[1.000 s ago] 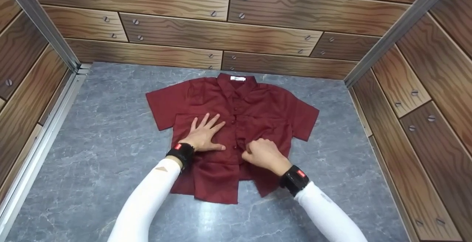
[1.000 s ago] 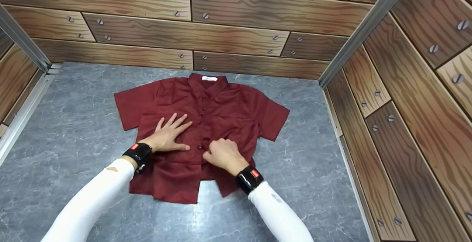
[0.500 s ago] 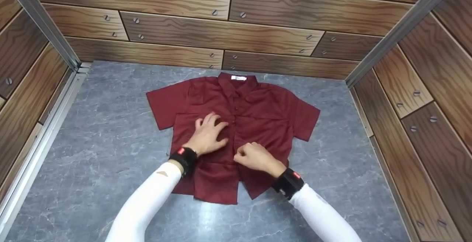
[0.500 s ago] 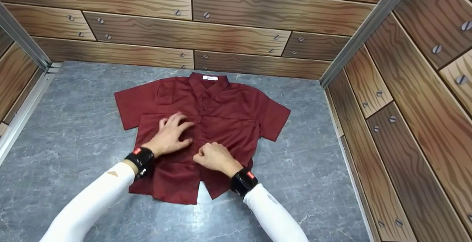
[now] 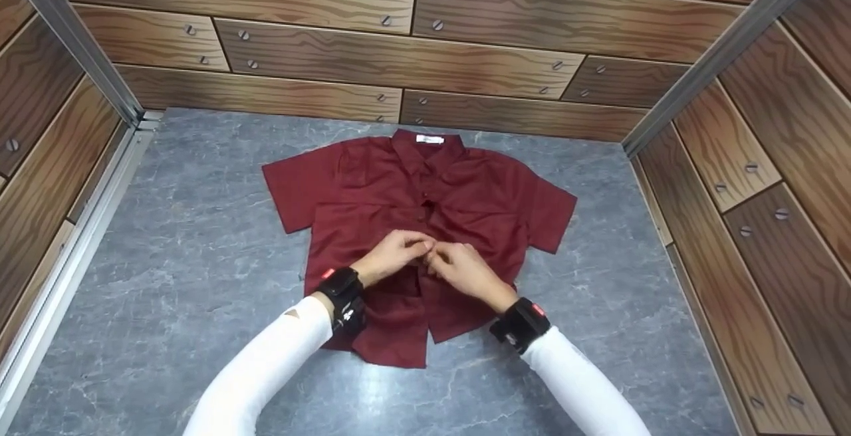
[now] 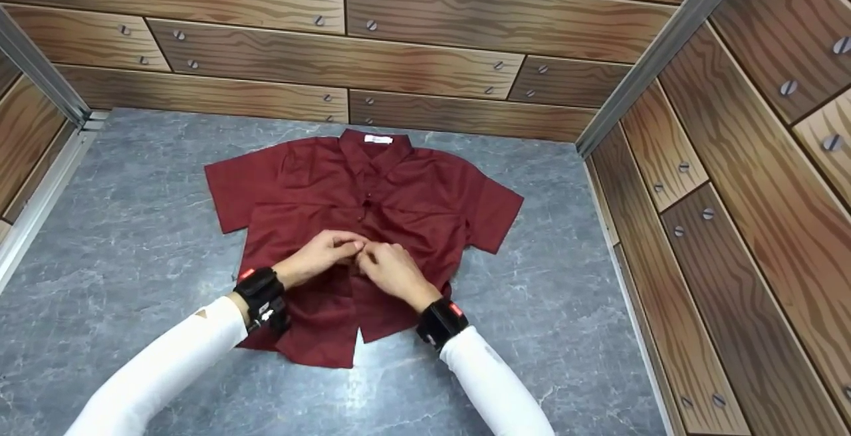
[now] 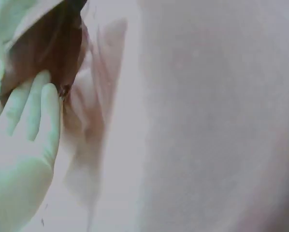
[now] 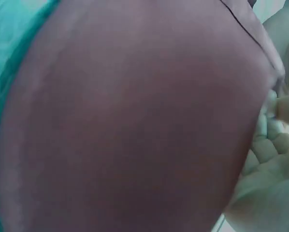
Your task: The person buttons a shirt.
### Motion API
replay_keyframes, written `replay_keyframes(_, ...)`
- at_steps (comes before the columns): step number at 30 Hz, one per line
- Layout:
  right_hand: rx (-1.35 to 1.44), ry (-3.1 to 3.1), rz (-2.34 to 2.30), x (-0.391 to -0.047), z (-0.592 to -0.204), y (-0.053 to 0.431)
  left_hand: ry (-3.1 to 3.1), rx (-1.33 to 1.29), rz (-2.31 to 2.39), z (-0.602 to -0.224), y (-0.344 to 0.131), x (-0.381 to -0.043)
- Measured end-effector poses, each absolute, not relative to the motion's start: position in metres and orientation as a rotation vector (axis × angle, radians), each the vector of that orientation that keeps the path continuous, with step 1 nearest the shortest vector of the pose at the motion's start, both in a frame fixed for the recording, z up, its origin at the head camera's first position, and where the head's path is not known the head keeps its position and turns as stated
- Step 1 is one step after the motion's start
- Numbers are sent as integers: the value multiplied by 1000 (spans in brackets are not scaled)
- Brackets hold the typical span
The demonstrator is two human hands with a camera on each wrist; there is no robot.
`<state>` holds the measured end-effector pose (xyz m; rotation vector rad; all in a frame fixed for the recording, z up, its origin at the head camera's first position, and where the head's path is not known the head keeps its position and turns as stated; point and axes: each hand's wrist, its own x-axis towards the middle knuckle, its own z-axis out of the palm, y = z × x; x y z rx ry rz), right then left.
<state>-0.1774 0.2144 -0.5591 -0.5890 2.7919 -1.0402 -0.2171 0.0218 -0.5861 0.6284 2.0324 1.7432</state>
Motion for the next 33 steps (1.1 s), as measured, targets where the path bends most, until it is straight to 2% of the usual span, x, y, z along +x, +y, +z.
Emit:
replay_keyframes(5, -520, 2815, -1199, -182, -554, 233, 2212, 498, 1685, -591, 18, -226)
replay_keyframes(9, -561, 2906, -1052, -185, -543, 265, 2324, 464, 1569, -589, 14, -229)
replay_keyframes(13, -519, 2885, -718, -180, -526, 298, 2478, 681, 1394, -585, 9, -224)
replay_keyframes(16, -352, 2797, -505, -175, -514, 316, 2582, 867, 1298, -584, 0, -218)
replay_keyframes(19, -186, 2682, -381, -171, -508, 329, 2716, 909, 1228, -582, -16, -216)
replay_keyframes(22, -108, 2573, -371, -170, -513, 337, 2904, 790, 1130, -583, -39, -219)
replay_keyframes(26, -178, 2534, -532, -172, -529, 342, 3043, 520, 858, -581, -77, -222)
replay_keyframes(30, -281, 2593, -685, -174, -542, 346, 2881, 333, 522, -569, -112, -214)
replay_keyframes(33, -299, 2611, -756, -174, -545, 349, 2692, 297, 409, -559, -131, -207)
